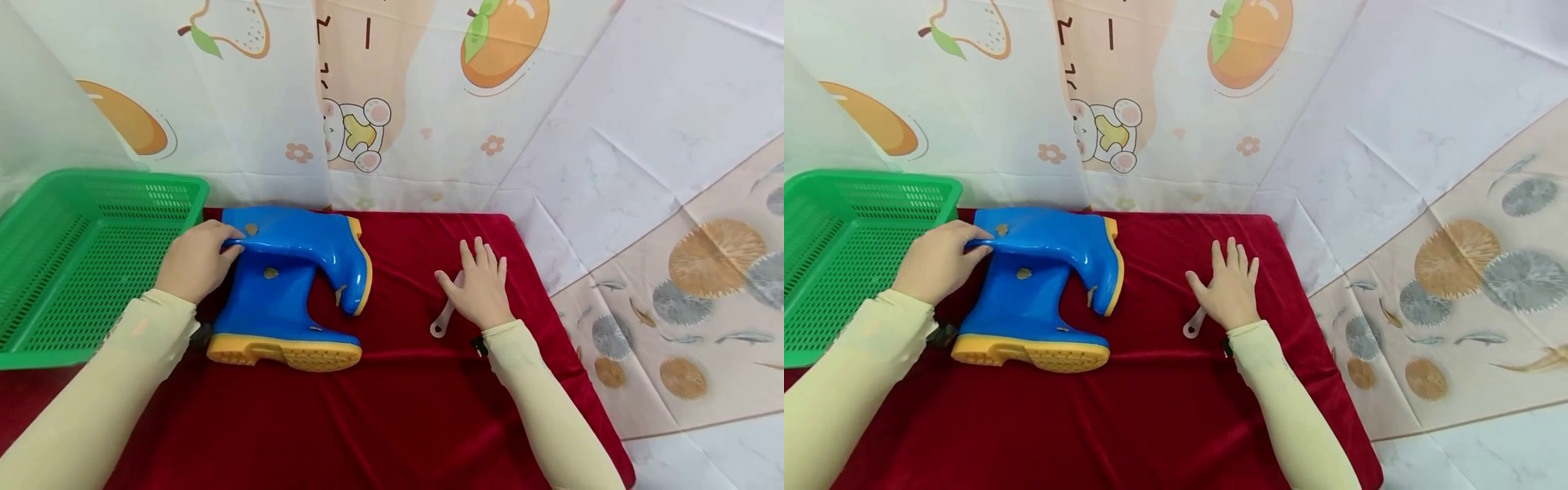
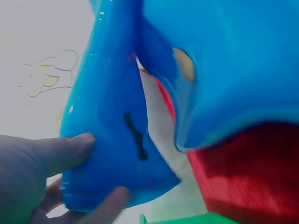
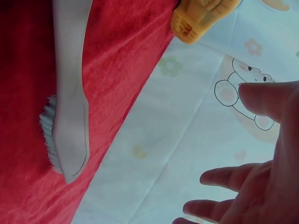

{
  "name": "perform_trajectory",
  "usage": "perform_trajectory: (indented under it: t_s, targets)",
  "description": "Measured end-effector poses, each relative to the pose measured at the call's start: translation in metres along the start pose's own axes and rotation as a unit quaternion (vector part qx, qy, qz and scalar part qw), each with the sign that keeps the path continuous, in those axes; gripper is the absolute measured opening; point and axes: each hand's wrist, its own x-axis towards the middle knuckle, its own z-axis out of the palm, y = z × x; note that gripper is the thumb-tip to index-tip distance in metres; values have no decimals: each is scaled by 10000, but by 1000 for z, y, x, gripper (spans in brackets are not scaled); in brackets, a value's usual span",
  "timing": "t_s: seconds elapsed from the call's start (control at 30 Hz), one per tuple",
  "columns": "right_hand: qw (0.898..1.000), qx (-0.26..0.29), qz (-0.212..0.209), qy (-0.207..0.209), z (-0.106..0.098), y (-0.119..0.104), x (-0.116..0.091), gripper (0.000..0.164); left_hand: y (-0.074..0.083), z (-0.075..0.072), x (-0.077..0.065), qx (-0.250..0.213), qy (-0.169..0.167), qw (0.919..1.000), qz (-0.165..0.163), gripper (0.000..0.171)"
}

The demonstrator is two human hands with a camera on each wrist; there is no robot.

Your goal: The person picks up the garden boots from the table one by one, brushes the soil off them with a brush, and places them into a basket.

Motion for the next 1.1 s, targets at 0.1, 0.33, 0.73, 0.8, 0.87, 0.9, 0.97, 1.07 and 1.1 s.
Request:
perform_trajectory:
  t_s: [0.1, 0.33, 0.73, 0.8, 0.87, 0.9, 0.97, 1.07, 1.1]
  targets:
    - [10000, 14, 16, 2, -1, 2, 1, 86, 6, -2, 4, -258, 209, 9994, -25, 21]
    - [9999, 79, 32, 83, -2, 6, 0, 86, 29, -8, 17, -487, 612, 9969, 83, 21]
    - [9995, 197, 144, 201, 3, 13, -1, 87, 87, -24, 57, -613, 1167, 9850, 1113, 15]
    - [9995, 220, 145, 198, 4, 12, -1, 87, 93, -24, 65, -634, 1217, 9808, 1385, 15]
    - [9994, 231, 150, 187, 4, 12, -1, 87, 98, -23, 71, -651, 1211, 9770, 1632, 17]
    - [9994, 243, 154, 170, 4, 12, -1, 87, 100, -23, 74, -639, 1209, 9746, 1772, 18]
    - [9994, 250, 167, 147, 4, 13, -1, 86, 105, -23, 79, -673, 1197, 9680, 2098, 20]
    - [9993, 293, 190, 104, 4, 13, -1, 86, 115, -22, 85, -734, 1188, 9543, 2643, 22]
    - [9993, 314, 190, 93, 4, 14, -1, 87, 118, -22, 86, -774, 1186, 9483, 2842, 22]
